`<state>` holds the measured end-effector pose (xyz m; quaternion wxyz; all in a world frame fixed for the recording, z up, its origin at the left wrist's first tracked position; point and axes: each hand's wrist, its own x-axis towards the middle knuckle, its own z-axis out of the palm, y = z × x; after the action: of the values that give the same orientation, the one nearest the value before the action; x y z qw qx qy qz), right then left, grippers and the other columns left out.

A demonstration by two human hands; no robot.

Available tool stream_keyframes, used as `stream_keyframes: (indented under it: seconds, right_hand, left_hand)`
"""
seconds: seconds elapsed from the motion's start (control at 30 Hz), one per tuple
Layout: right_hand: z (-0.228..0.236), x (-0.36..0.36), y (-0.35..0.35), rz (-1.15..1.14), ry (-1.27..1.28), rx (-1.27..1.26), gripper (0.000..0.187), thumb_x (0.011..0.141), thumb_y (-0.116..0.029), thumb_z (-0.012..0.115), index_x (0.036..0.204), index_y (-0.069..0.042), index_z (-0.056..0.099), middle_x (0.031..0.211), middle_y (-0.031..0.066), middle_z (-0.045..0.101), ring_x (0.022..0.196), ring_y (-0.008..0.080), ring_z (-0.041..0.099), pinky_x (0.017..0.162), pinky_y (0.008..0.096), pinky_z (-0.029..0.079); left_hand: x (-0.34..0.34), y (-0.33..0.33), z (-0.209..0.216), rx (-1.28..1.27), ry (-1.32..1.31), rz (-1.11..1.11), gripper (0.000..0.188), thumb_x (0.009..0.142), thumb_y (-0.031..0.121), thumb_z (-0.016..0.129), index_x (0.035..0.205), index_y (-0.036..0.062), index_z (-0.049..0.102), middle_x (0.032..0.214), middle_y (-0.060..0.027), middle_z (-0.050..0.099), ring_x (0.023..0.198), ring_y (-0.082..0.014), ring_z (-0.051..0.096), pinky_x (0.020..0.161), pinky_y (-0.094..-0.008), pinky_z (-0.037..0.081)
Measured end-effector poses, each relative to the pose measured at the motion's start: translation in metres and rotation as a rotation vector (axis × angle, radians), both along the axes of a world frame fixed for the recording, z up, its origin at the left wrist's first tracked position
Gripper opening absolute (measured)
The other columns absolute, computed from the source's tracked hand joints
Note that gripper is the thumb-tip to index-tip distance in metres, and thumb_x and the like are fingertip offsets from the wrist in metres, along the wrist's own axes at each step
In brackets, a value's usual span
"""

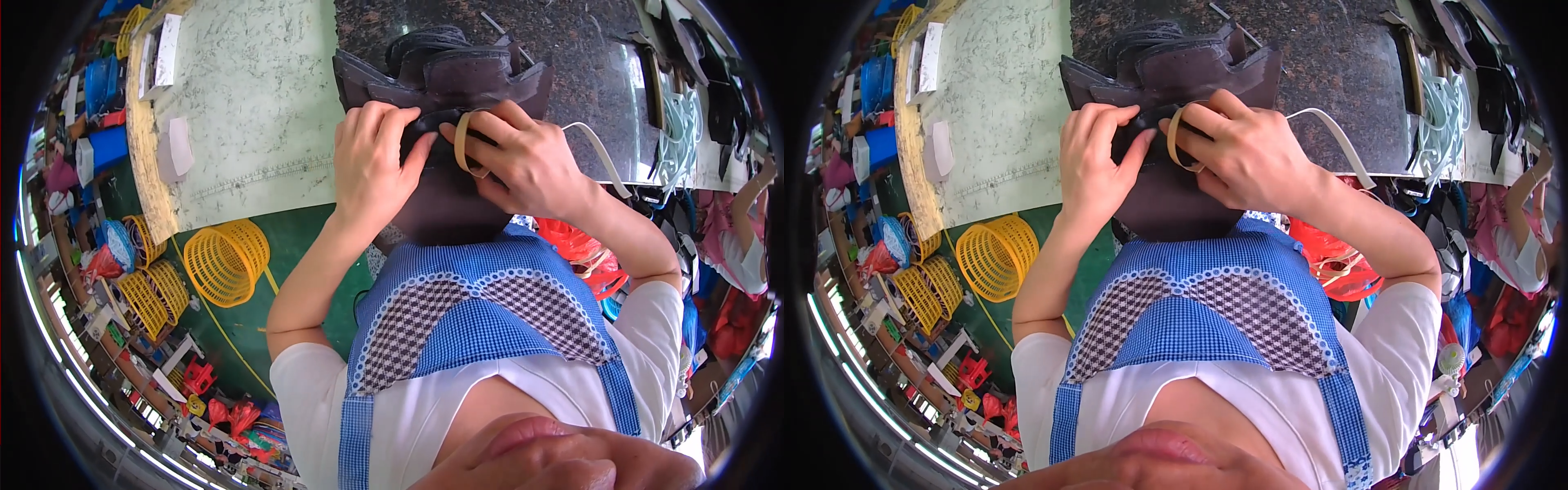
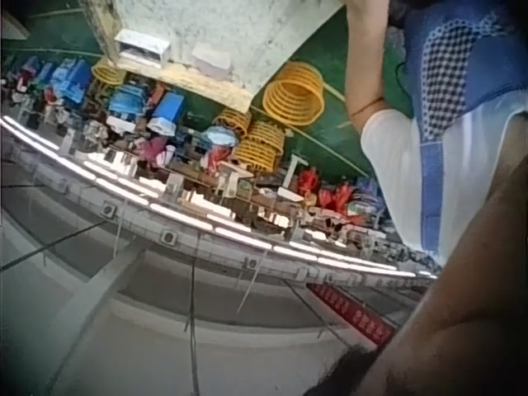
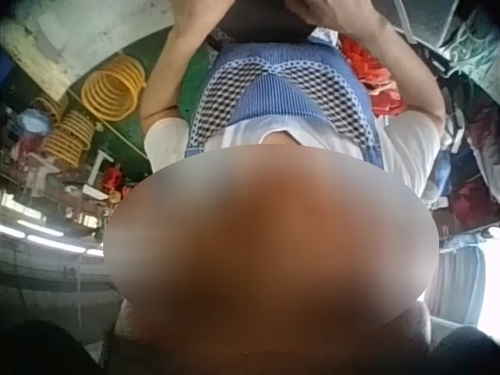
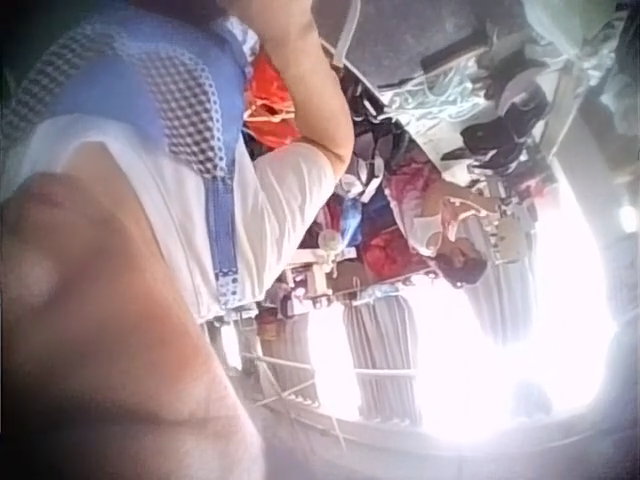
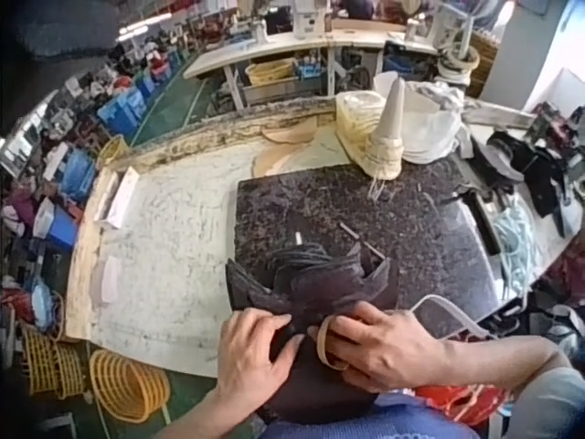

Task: Applying adhesive reinforcement tape to the edges of leather shoe upper components.

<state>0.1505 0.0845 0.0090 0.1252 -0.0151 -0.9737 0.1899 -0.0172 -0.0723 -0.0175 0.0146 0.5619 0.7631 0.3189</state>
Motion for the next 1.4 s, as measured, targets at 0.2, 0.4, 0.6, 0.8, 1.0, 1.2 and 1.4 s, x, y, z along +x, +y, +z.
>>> stream_keyframes:
  seconds: [0.2,0.4,0.6,0.8,1.0,1.2,1.4]
  right_hand:
    - [-0.025,0.006,0.013,0.023,0.211,-0.027,0.039,0.065,-0.009,0.077,0.105,-0.008,0.073,0.104,0.0039,0.068,0.089,0.0224,0.065,0.069,0.0344,0.059]
    - [-0.018,-0.009,0.01,-0.194,0.187,-0.262,0.023,0.074,-0.003,0.071,0.098,-0.005,0.069,0.09,0.011,0.067,0.08,0.0292,0.066,0.066,0.0393,0.055]
    - [-0.013,-0.005,0.008,-0.201,0.13,-0.4,0.027,0.077,0.002,0.073,0.103,-0.003,0.071,0.095,0.0083,0.071,0.085,0.0255,0.064,0.069,0.0336,0.054]
    - [-0.01,0.012,0.002,-0.065,0.109,-0.023,0.034,0.066,-0.008,0.076,0.1,-0.01,0.075,0.112,-0.0026,0.073,0.089,0.0208,0.064,0.064,0.0314,0.059]
    - [-0.007,0.018,0.005,-0.054,0.059,0.013,0.037,0.067,-0.012,0.078,0.103,-0.01,0.073,0.114,-0.0012,0.072,0.095,0.0206,0.064,0.069,0.0323,0.06]
    - [-0.012,0.013,0.012,-0.011,0.105,0.025,0.035,0.07,-0.006,0.073,0.104,-0.009,0.073,0.116,0.0009,0.073,0.092,0.022,0.066,0.069,0.0337,0.06]
    - [-0.018,-0.005,0.022,-0.24,0.116,-0.572,0.027,0.082,0.002,0.068,0.108,0.0,0.064,0.088,0.0177,0.06,0.081,0.0379,0.063,0.07,0.0409,0.051]
  left_hand:
    - [-0.007,0.004,0.0,0.029,-0.207,-0.015,0.018,0.084,0.01,0.076,0.1,0.0069,0.071,0.093,-0.0052,0.063,0.085,-0.0258,0.062,0.078,-0.038,0.049]
    - [-0.011,0.006,0.012,0.065,-0.112,-0.294,0.043,0.076,0.029,0.084,0.109,0.0047,0.071,0.101,-0.0056,0.067,0.095,-0.0291,0.063,0.086,-0.0393,0.05]
    - [-0.009,0.006,-0.007,0.091,-0.016,-0.167,0.041,0.073,0.022,0.084,0.109,0.008,0.07,0.097,-0.0061,0.07,0.094,-0.0246,0.065,0.083,-0.0367,0.051]
    - [0.004,-0.022,0.01,-0.137,0.35,-0.279,0.048,0.083,0.027,0.074,0.123,0.0026,0.067,0.131,-0.01,0.065,0.122,-0.0262,0.059,0.103,-0.0406,0.047]
    - [-0.019,-0.055,0.018,-0.202,0.113,-0.474,0.043,0.084,0.018,0.075,0.124,0.0035,0.067,0.136,-0.0117,0.063,0.125,-0.0291,0.06,0.109,-0.0441,0.044]
    - [-0.008,-0.023,0.017,0.093,-0.214,-0.188,0.053,0.073,0.016,0.087,0.121,0.0048,0.066,0.117,-0.0096,0.068,0.109,-0.0302,0.064,0.098,-0.0398,0.049]
    - [-0.004,-0.004,0.001,0.047,-0.044,-0.207,0.058,0.071,0.027,0.086,0.122,0.0074,0.065,0.117,-0.0055,0.066,0.108,-0.0261,0.061,0.096,-0.0407,0.045]
